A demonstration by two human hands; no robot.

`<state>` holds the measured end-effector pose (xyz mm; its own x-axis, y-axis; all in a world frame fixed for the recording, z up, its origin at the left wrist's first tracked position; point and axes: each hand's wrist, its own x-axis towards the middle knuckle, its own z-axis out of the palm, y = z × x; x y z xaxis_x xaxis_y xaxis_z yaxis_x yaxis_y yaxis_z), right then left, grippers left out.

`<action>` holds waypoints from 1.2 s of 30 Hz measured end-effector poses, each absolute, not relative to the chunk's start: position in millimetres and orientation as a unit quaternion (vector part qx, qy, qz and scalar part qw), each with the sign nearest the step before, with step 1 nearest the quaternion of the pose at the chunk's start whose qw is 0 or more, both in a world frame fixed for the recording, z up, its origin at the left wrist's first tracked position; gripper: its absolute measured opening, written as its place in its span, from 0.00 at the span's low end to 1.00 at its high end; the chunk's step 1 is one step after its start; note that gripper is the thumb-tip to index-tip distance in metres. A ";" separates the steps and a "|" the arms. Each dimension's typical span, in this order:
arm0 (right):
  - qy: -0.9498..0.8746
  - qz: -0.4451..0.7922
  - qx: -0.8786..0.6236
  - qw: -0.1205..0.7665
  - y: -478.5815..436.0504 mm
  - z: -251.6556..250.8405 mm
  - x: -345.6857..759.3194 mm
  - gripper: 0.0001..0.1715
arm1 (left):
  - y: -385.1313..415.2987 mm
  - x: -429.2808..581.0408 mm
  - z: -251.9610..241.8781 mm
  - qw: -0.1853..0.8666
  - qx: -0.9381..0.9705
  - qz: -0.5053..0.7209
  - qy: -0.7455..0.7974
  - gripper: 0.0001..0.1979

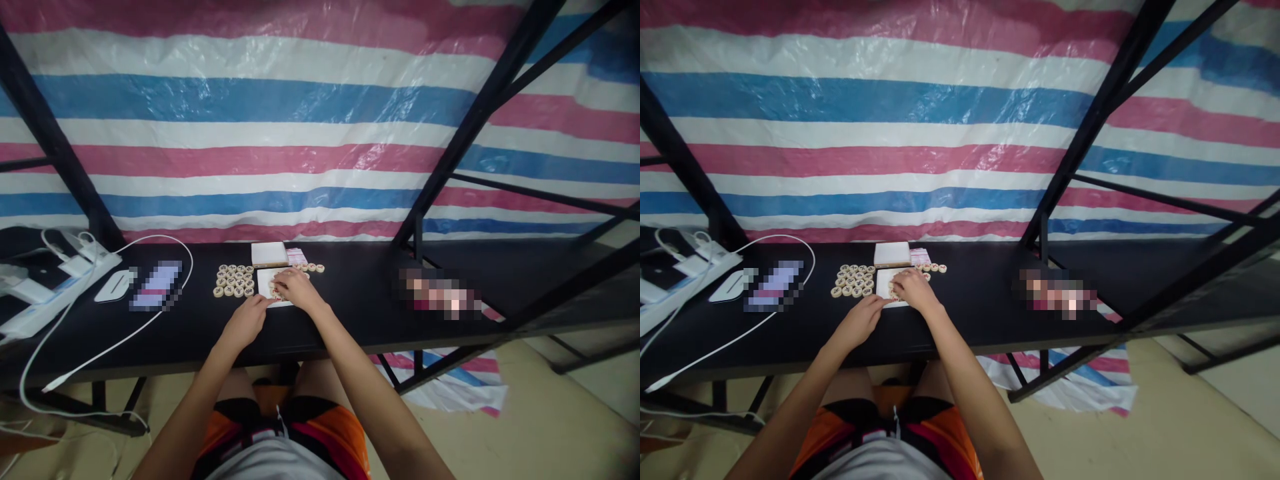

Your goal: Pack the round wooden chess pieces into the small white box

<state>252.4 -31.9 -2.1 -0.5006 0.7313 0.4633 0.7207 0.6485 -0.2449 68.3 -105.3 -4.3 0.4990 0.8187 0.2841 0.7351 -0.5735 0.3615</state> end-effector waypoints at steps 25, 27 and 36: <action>-0.747 0.030 -0.531 0.400 -31.6 -9.8 281.1 0.13 | -103.6 66.3 -7.9 0.098 0.857 0.222 0.455 0.21; -0.700 0.032 -0.600 0.387 -31.2 -14.9 292.6 0.14 | -103.5 66.1 -7.6 0.100 0.857 0.226 0.453 0.21; -0.656 0.052 -0.690 0.301 -33.0 -19.3 296.6 0.11 | -104.5 66.7 -4.9 0.094 0.857 0.228 0.453 0.20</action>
